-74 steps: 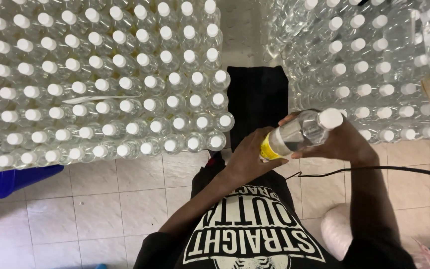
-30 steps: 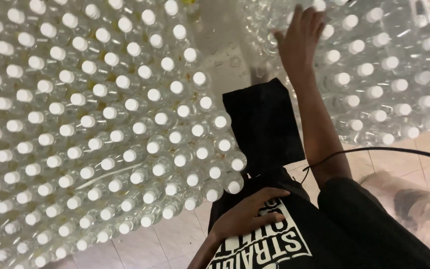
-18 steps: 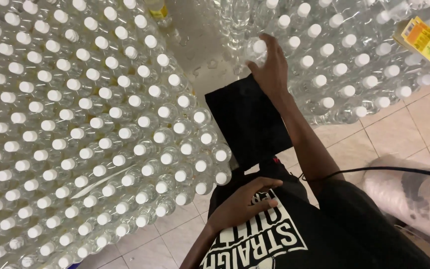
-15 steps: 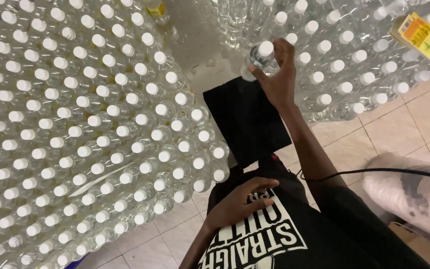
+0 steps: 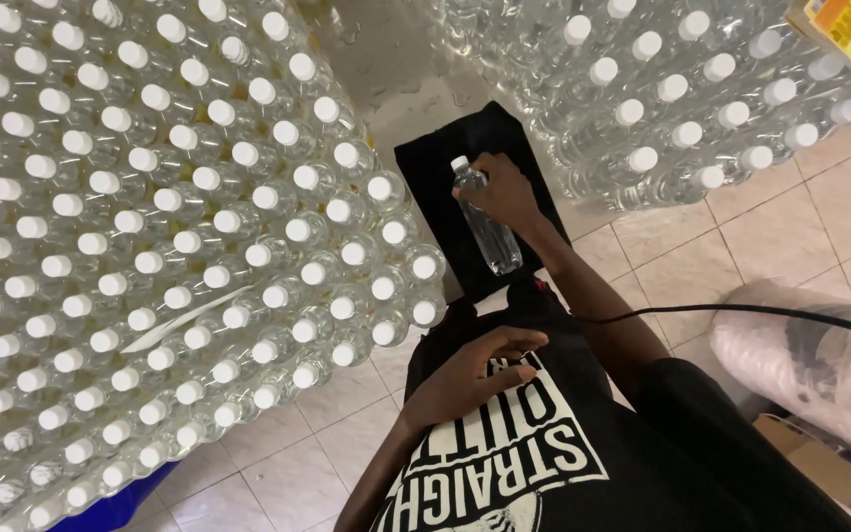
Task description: The person stands in a storage area and repeatedly picks up clear plastic bottles from a large stack. They place each bottle on a black mat, apply a yellow label around its body, and then move the labeled bottle to a separate stack. The process is repeated for several bottles throughout the video.
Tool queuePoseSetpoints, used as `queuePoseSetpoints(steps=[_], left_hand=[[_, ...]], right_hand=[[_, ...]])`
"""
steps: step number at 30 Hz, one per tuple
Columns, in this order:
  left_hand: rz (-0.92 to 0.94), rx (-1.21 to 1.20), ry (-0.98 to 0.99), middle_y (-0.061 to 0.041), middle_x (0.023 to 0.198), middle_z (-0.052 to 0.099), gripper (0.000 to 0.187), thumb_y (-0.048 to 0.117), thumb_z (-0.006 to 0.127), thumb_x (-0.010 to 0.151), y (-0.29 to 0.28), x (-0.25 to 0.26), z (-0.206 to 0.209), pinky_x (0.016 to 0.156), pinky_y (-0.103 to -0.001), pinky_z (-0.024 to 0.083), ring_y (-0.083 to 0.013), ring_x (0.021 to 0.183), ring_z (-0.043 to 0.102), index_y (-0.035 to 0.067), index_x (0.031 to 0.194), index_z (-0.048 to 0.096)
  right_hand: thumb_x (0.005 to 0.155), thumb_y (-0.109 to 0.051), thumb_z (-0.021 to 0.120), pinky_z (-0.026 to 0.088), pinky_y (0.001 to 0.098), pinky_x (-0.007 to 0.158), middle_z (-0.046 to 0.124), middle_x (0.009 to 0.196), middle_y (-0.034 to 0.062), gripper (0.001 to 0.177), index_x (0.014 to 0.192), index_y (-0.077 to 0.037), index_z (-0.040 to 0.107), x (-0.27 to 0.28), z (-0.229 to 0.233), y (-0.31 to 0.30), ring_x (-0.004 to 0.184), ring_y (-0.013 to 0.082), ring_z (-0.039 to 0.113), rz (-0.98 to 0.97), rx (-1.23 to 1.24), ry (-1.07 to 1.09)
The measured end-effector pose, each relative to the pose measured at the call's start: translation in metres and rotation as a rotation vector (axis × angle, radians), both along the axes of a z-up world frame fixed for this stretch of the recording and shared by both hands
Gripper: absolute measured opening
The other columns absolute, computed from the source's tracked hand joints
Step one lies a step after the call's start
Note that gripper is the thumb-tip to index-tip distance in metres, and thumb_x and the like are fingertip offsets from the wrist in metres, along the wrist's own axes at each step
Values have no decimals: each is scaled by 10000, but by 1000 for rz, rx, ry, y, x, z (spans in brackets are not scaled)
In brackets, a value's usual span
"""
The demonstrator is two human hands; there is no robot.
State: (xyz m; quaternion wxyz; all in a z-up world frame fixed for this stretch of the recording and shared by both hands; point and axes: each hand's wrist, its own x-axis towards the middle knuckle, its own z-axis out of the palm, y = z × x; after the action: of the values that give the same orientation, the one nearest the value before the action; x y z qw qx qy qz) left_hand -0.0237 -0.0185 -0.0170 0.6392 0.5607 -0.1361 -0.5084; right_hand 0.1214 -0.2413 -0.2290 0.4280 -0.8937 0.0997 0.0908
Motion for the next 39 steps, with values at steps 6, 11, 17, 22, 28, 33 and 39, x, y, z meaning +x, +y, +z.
queuePoseSetpoints(steps=[6,11,17,22,28,33,39], left_hand=[[118,-25,-18,-226,1478,646,603,430,705,1073,-5,-9,-13,1232,-521,428,-408,1455,568,117,1571,572],[152,49,-110,-191,1497,629,575,379,706,1086,-22,-2,-39,1248,-471,418,-358,1463,572,101,1571,571],[282,421,-273,-225,1737,266,614,522,667,1065,-50,13,-83,1277,-620,381,-509,1598,312,135,1533,577],[344,630,-291,-278,1794,31,883,528,736,1017,-76,12,-132,1326,-625,295,-506,1661,117,137,1706,347],[429,688,-243,-92,1845,-85,857,496,667,969,-112,13,-115,1265,-604,337,-356,1704,16,176,1689,329],[469,682,-226,-87,1844,-90,799,436,679,988,-134,10,-100,1269,-605,336,-343,1711,8,228,1684,348],[515,644,-274,-171,1809,14,721,381,687,1016,-153,-4,-96,1262,-641,360,-425,1679,92,230,1661,401]], right_hand=[[1028,-559,746,649,573,862,555,1459,262,614,1404,-107,569,-6,0,18,1123,452,738,149,-245,59],[1037,-548,720,645,599,872,533,1439,280,653,1417,-42,561,-8,19,17,1243,506,668,184,-310,-10],[1129,-335,621,618,565,998,559,1475,272,550,1581,-39,519,-37,87,-33,1345,497,623,218,-140,-165],[1004,26,773,637,392,879,750,1201,88,316,1301,-82,773,-45,114,-168,1109,319,726,-44,-504,-922],[1148,29,756,236,668,1261,553,1603,391,389,1503,116,623,-59,157,-307,1547,528,322,-200,-878,-524],[1068,19,872,126,707,1276,740,1510,276,380,1418,27,723,-73,110,-348,1504,449,582,-190,-947,-553],[1087,-14,857,351,571,1268,851,1203,90,134,1197,-89,841,-69,101,-359,1153,295,784,-256,-1007,-799]])
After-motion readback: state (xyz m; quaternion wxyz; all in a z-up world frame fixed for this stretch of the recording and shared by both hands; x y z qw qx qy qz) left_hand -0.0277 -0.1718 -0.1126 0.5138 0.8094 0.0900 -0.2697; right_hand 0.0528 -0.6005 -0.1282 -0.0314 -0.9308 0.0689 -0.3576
